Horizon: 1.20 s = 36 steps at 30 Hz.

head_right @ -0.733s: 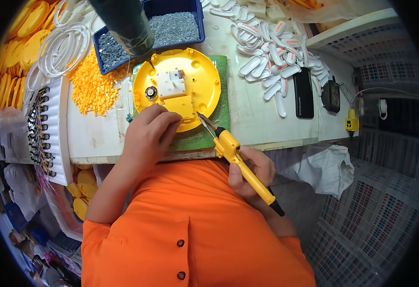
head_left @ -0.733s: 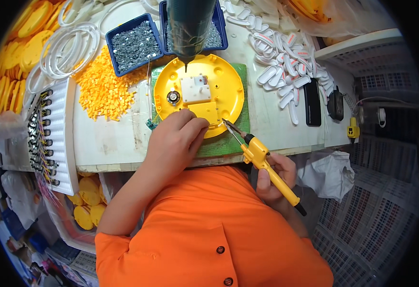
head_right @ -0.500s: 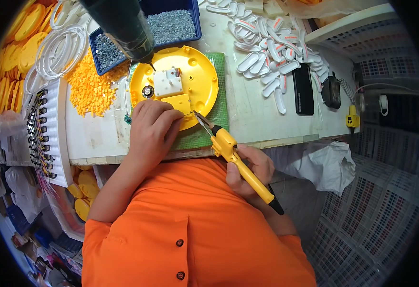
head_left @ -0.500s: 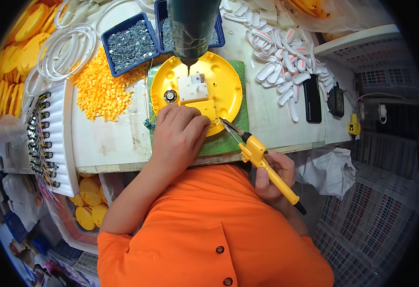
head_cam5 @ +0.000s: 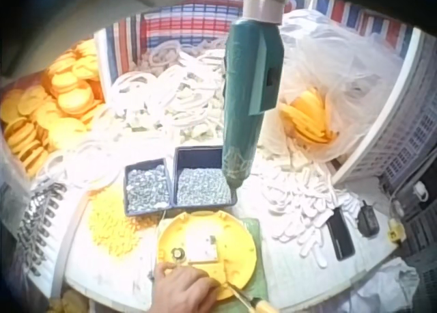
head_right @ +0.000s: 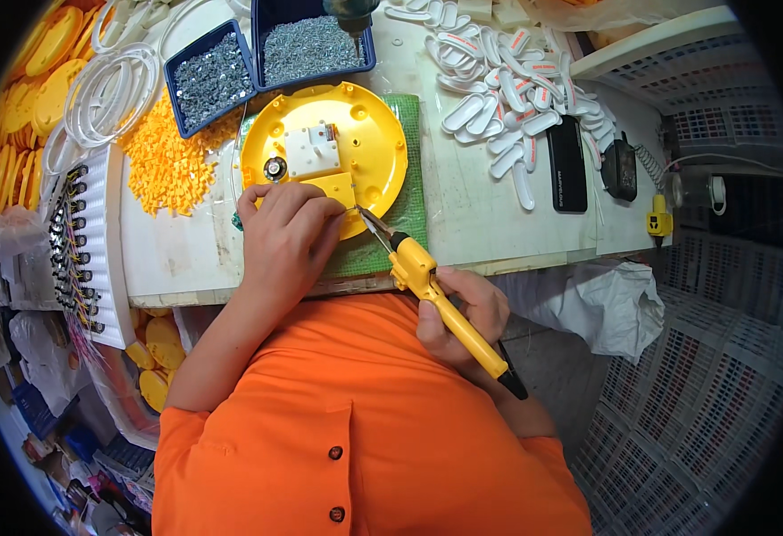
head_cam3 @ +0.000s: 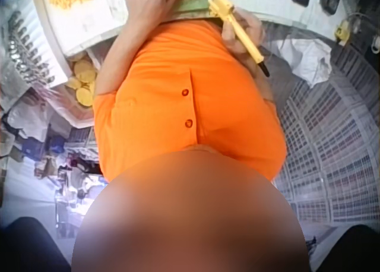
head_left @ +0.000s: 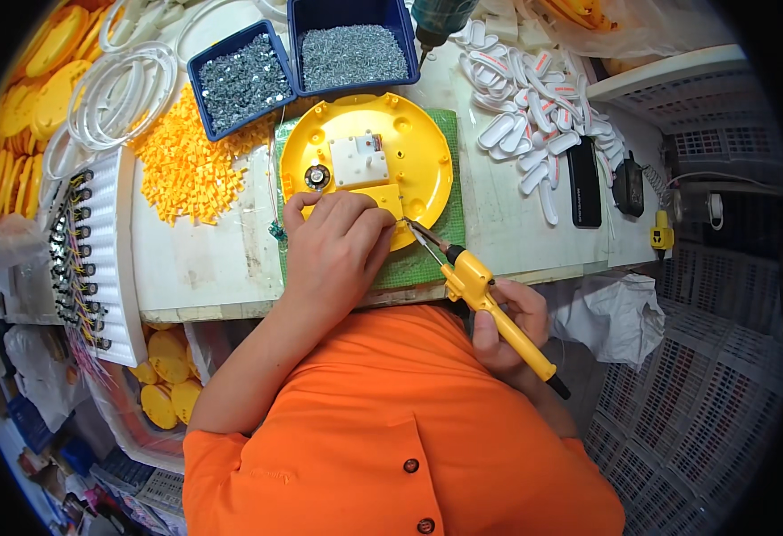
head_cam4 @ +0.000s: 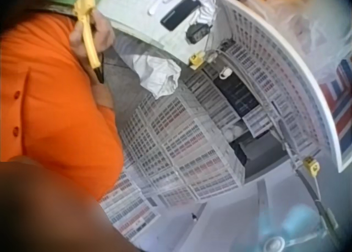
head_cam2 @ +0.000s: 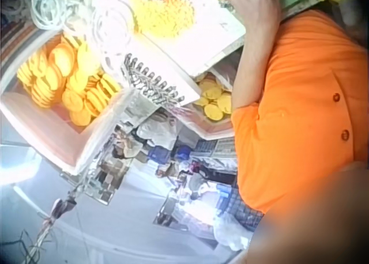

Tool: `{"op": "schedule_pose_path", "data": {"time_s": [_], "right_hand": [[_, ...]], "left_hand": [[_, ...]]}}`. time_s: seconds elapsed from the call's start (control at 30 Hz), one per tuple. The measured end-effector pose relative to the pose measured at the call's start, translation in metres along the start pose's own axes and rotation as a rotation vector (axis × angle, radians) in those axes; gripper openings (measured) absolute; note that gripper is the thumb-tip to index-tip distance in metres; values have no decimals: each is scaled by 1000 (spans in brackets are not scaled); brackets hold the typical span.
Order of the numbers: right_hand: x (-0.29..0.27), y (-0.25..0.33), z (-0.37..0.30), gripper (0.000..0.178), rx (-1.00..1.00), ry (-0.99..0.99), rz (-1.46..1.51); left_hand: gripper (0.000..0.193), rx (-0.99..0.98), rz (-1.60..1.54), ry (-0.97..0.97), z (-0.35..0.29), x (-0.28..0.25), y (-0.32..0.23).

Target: Assembling yellow plastic toy components using a heat gun and a soldering tool.

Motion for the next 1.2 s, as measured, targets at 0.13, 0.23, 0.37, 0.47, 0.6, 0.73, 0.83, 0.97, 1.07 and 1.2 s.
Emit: {"op": "schedule_pose_path", "data": {"time_s": [0.13, 0.23, 0.37, 0.47, 0.6, 0.73, 0.83, 0.97, 1.07, 1.2], "right_hand": [[-1, -5, -12, 40, 45, 92, 48], [-3, 1, -6, 38, -29, 82, 25], [-4, 6, -1, 39, -83, 107, -29], [-6, -6, -9, 40, 66, 64, 42], [-13, -6, 2, 38, 63, -94, -9], [-14, -7, 7, 37, 78, -118, 1], [-15, -9, 8, 38, 79, -114, 3], [-14, -9, 10, 39, 68, -105, 34], [-12, -8, 12, 39, 72, -101, 37], [-12, -9, 10, 40, 108, 46, 6]], "left_hand": [[16, -2, 13, 6, 1, 0, -1], [16, 0, 19, 3, 1, 1, -1], [17, 7, 34, -4, 1, 1, -1], [17, 16, 39, -8, 1, 1, -2], [16, 15, 33, -4, 1, 1, -1], [15, 6, 31, -5, 1, 1, -1], [15, 0, 29, -1, 1, 1, -1], [15, 2, 29, 2, 1, 1, -2], [15, -4, 31, 0, 0, 2, -1], [15, -12, 32, 2, -1, -1, 0]]}}
Point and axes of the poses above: each hand's wrist, its own z-axis towards the middle knuckle, its own x-axis out of the palm, y = z × x, the point moved 5 cm from there along z, towards the middle knuckle, and after that the axes turned 7 degrees about -z, right-handed, at the moved point
